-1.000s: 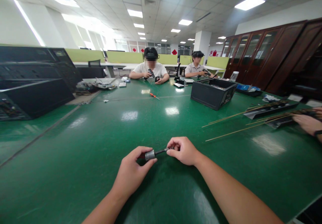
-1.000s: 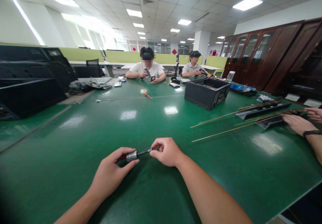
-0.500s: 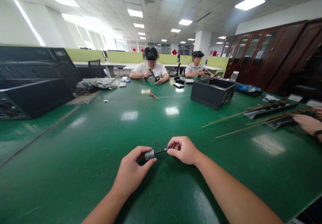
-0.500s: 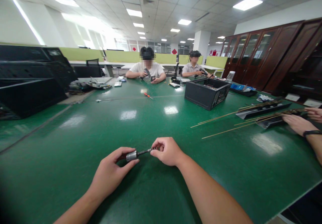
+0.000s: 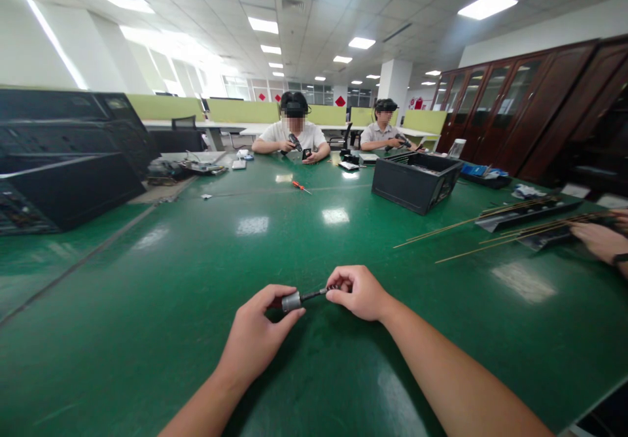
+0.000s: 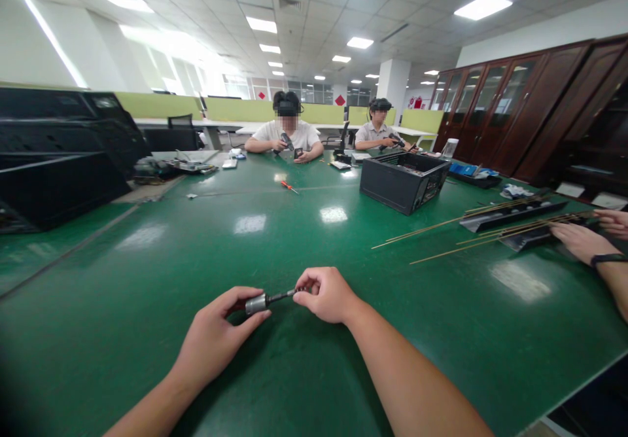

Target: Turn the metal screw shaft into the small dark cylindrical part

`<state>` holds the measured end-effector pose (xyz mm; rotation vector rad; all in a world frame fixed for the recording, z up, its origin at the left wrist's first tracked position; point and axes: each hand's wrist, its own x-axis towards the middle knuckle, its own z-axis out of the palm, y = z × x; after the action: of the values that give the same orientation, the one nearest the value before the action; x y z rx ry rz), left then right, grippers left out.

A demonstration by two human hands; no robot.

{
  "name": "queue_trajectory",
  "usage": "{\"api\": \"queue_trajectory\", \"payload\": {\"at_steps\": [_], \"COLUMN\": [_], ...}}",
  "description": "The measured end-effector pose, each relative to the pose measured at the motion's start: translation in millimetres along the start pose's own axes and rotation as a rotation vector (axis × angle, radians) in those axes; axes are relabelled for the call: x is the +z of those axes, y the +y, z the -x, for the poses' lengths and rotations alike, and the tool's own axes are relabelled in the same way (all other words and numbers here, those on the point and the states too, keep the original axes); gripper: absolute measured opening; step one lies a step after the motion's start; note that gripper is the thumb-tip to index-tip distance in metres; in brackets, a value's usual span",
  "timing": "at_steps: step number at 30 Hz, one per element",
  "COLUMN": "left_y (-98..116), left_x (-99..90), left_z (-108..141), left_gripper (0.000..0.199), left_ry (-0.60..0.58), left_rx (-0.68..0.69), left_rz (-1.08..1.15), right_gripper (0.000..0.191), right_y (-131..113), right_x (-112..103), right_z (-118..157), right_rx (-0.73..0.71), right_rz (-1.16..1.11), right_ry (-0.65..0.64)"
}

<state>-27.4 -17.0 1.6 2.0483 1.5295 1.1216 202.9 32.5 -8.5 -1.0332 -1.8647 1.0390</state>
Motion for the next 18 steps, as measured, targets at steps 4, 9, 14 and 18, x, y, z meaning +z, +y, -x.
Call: {"api": "queue_trajectory", "payload": {"at_steps": [4, 9, 14, 18], "left_y": [0.6, 2.0, 0.2, -2.0], "left_x": [0.3, 0.2, 0.0, 0.2], "left_z": [-0.5, -0.5, -1.0, -1.8], "left_gripper": [0.028, 0.027, 0.028, 0.028], "left_ry": [0.002, 0.003, 0.003, 0.005], "left_rx": [-0.014, -0.013, -0.01, -0.021], "left_rz": [0.005, 0.014, 0.009, 0.01], "right_gripper": [0.009, 0.009, 0.01, 0.011], "right_y": [1.0, 0.8, 0.4, 1.1], "right_x": [0.6, 0.2, -0.5, 0.2], "right_z": [-0.7, -0.9, 0.1, 0.7], "right_rx": [-0.002, -0.008, -0.008, -0.006], "right_rz": [-0.004, -0.006, -0.01, -0.009], "right_ry": [0.004, 0.011, 0.015, 0.013]}}
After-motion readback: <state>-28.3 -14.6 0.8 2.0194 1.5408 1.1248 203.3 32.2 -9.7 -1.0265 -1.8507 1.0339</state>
